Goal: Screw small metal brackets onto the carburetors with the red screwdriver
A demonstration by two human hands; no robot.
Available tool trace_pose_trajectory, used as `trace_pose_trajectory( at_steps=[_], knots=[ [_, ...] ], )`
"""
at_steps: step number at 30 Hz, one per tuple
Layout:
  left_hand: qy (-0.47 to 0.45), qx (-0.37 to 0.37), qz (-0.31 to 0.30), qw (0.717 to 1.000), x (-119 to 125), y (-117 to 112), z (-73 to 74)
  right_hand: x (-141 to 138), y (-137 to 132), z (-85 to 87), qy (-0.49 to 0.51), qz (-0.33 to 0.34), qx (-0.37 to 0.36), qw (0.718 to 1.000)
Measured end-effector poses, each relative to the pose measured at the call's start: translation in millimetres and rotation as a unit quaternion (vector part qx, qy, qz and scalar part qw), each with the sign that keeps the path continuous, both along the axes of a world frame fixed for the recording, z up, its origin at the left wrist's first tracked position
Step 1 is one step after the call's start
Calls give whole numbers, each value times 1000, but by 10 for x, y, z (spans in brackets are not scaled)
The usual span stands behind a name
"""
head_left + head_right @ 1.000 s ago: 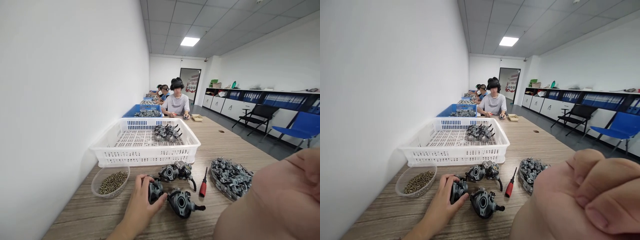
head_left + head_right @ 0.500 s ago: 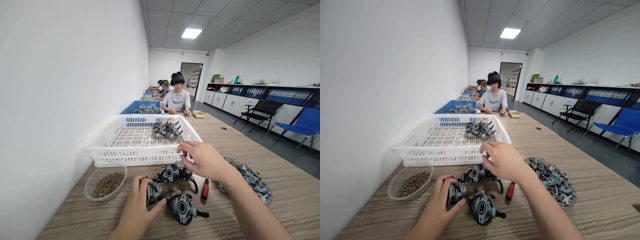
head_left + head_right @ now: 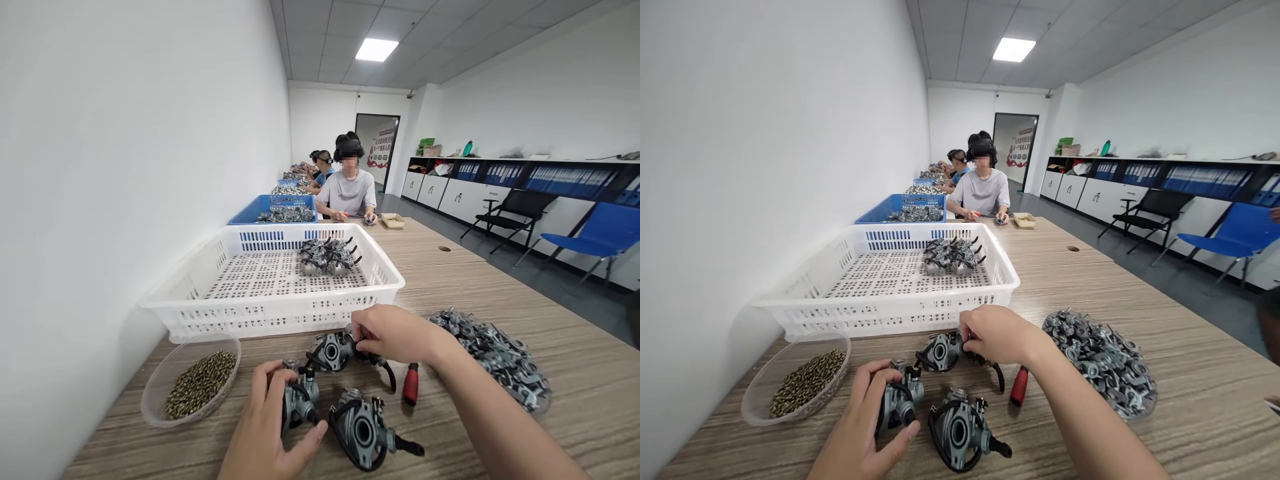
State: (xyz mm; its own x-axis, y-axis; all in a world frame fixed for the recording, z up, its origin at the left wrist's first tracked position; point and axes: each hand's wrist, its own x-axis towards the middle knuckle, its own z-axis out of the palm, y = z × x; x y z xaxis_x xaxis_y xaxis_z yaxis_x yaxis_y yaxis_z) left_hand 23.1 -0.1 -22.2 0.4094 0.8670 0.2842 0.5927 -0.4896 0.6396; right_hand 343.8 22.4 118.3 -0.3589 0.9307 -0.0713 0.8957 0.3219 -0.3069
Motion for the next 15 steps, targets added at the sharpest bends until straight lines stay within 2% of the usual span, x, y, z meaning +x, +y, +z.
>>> trace_pose_trajectory(
  at_steps=[7,11,15],
  knots=[
    [-14,30,-4,999,4,-4,-29,-179,44,-74,34,73,78,994],
    [-13,34,5,999,12,-27,-68,-254,52,-139,50,88,111,989],
    [2,41,13,999,17,-46,-50,-262,45,-127,73,96,125,985]
  ],
)
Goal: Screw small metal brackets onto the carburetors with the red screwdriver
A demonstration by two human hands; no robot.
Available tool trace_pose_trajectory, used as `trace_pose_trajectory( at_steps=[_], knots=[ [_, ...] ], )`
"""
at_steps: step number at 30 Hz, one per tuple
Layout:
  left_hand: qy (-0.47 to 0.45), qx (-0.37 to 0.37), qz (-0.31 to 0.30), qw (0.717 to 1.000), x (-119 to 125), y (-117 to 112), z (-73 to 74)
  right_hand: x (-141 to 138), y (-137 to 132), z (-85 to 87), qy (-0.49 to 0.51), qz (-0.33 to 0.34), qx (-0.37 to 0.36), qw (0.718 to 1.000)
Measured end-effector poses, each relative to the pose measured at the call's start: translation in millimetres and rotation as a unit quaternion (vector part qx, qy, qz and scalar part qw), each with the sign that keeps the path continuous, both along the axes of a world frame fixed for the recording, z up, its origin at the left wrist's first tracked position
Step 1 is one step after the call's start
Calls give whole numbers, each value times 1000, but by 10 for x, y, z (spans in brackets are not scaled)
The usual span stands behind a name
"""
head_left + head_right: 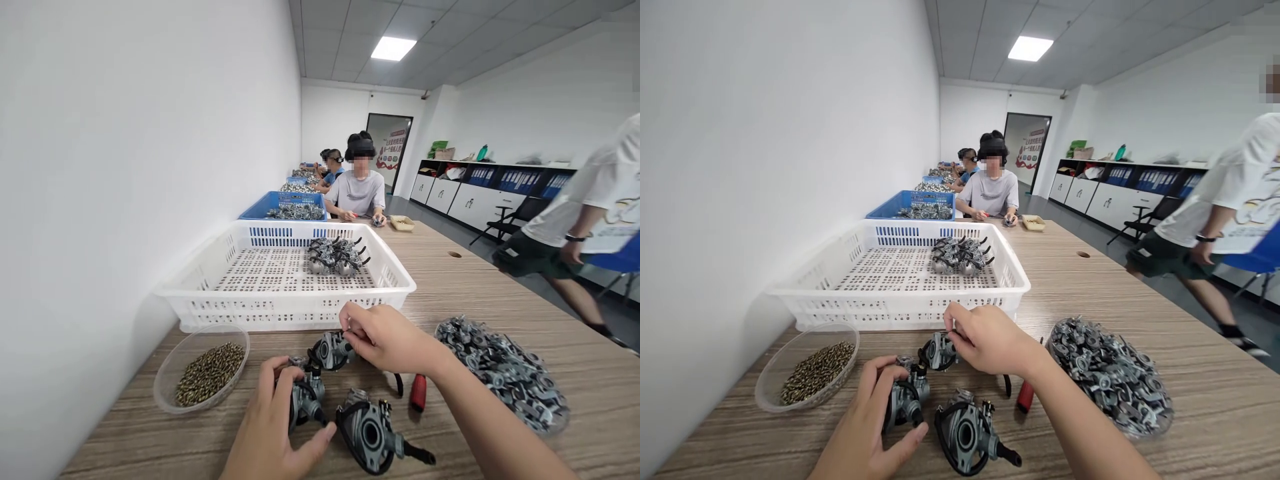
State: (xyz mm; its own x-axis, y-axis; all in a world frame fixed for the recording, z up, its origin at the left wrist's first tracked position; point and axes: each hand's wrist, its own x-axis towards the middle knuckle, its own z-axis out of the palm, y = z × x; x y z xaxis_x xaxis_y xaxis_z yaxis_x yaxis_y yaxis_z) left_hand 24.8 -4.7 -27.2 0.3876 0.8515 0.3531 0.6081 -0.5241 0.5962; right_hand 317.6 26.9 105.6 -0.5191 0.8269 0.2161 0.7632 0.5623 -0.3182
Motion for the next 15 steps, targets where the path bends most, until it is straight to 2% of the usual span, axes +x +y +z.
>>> trace_pose_trajectory(
  at_steps=[5,9,15],
  knots=[
    [45,-11,8,999,22,-7,110,3,-25,38,26,13,4,1000],
    [82,-24,-17,996,28,-19,115,22,-51,88,40,23,14,999],
    [142,-10,-81,986,-149,24,77,137,-229,345,59,8,43,997]
  ],
)
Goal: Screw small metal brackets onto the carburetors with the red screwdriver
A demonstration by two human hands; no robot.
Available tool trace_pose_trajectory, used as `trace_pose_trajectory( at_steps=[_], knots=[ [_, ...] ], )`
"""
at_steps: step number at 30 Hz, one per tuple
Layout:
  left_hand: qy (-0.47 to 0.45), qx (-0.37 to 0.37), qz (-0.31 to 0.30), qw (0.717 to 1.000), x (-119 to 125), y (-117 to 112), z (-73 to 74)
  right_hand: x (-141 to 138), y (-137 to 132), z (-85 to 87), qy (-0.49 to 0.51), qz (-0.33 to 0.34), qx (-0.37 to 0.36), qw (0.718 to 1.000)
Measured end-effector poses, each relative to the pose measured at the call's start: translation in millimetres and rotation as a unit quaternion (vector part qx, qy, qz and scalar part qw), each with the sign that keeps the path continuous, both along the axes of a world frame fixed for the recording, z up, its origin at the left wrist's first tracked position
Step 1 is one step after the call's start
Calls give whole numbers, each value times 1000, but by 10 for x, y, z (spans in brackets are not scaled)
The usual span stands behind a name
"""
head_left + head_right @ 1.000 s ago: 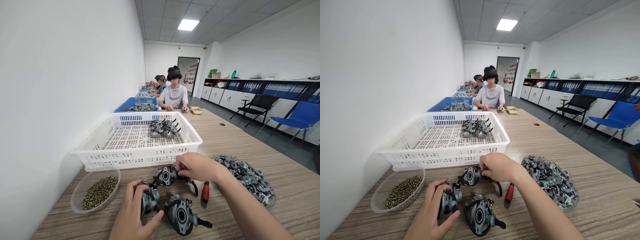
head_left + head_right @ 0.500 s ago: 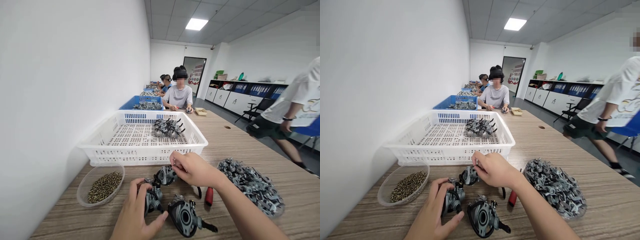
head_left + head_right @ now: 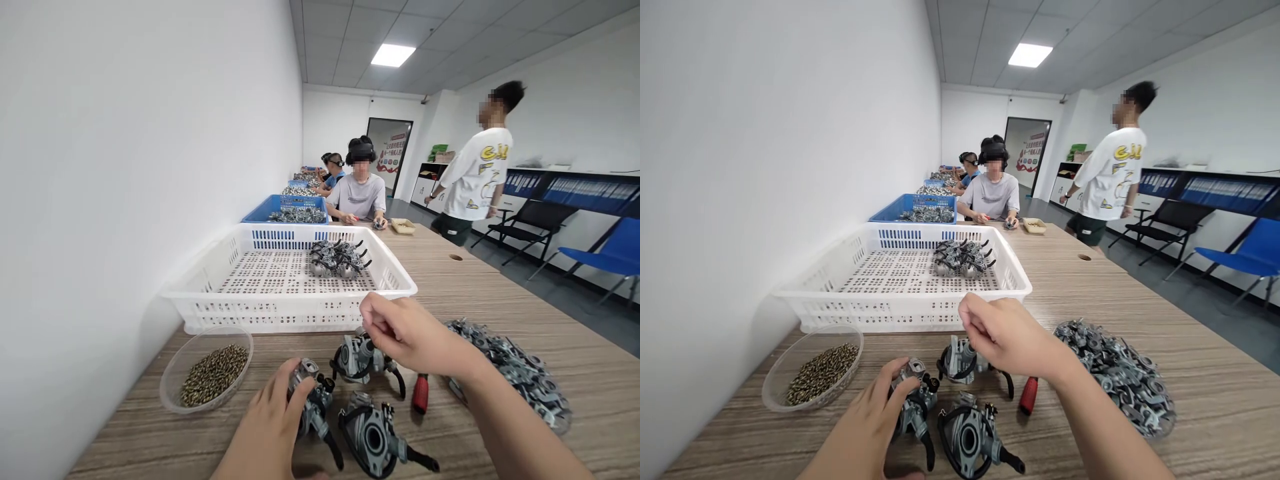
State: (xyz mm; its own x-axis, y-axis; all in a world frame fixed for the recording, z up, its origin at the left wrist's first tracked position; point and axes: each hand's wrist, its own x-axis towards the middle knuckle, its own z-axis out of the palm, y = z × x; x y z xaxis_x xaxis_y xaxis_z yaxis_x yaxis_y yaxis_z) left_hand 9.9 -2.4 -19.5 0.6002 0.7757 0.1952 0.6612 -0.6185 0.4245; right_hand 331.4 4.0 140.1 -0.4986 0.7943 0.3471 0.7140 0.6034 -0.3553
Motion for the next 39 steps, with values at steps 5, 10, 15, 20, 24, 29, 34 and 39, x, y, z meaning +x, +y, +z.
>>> trace_pose_trajectory(
  at_steps=[5,10,15,20,24,29,34,39],
  knots=[
    [-14,26,17,999,2,67,-74,192,-199,195,26,-31,35,999],
    [-36,13,72,997,112,116,-125,416,-388,352,18,-77,83,993],
    [-85,39,188,978,89,239,-151,633,-567,499,-3,-125,122,985],
    [-76,67,233,967,100,339,-157,835,-708,544,8,-164,145,976],
    [-88,61,233,967,173,399,-116,933,-777,559,26,-187,154,970],
    [-171,38,205,963,199,471,-121,930,-846,602,21,-181,156,971],
    [-181,144,148,962,249,334,-34,909,-947,641,34,-176,155,972],
    [-161,90,-22,983,332,-36,88,914,-1042,661,40,-173,166,970]
  ],
)
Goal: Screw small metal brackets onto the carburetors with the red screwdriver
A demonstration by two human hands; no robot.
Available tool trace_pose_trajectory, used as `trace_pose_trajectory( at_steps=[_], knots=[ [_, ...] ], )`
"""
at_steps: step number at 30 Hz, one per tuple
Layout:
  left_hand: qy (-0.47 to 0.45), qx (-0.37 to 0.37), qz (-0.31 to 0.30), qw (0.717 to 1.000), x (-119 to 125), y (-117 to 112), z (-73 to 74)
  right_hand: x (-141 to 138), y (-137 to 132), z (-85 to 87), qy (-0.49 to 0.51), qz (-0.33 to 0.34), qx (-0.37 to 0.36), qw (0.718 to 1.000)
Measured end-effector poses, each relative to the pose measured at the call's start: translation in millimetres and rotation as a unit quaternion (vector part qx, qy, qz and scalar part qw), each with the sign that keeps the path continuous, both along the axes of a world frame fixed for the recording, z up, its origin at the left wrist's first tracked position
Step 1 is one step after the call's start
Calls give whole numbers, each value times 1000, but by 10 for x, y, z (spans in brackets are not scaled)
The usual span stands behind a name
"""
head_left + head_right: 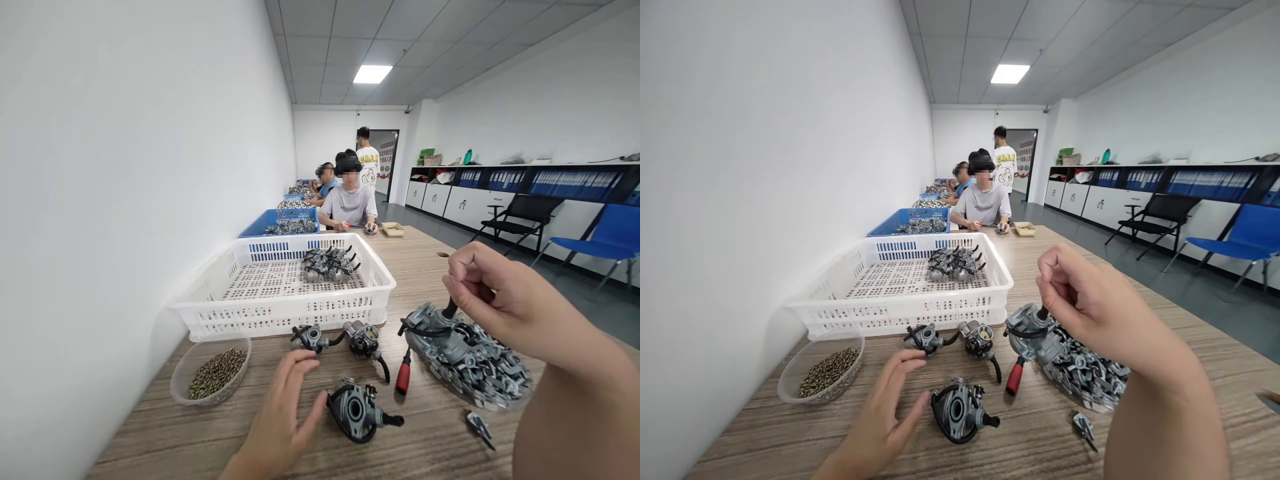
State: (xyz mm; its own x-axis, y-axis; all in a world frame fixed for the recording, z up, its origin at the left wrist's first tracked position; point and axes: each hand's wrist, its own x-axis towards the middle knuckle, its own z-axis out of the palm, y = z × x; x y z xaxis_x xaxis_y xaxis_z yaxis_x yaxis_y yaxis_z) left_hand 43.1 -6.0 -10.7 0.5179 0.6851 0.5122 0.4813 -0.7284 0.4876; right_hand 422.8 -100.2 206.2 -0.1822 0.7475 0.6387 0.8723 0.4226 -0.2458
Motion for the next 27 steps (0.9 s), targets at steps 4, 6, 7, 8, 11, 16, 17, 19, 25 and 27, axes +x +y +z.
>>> trace_pose_trajectory(
  at_steps=[4,6,7,8,11,16,17,19,25,27],
  knots=[
    [71,-60,-100,991,140,-189,-70,-3,-39,11,-13,-1,8,1000],
    [100,-61,-119,986,236,-190,-120,-10,-49,16,-19,3,13,1000],
    [110,-61,-123,984,282,-176,-136,-15,-54,19,-21,4,16,1000],
    [114,-63,-124,984,323,-158,-145,-21,-59,21,-23,7,20,1000],
    [107,-87,-112,984,402,-130,-124,-53,-74,22,-29,15,24,999],
    [85,-105,-87,987,364,-181,-24,-178,-61,17,-47,26,9,999],
    [80,-105,-76,988,324,-180,-12,-215,-47,15,-49,30,3,998],
    [74,-100,-40,991,218,-147,-6,-300,-7,7,-51,45,-18,998],
    [53,-71,106,990,-96,113,-81,-637,226,-84,-76,113,-90,987],
    [47,-75,133,987,-131,179,-100,-762,330,-153,-87,131,-116,981]
  ],
)
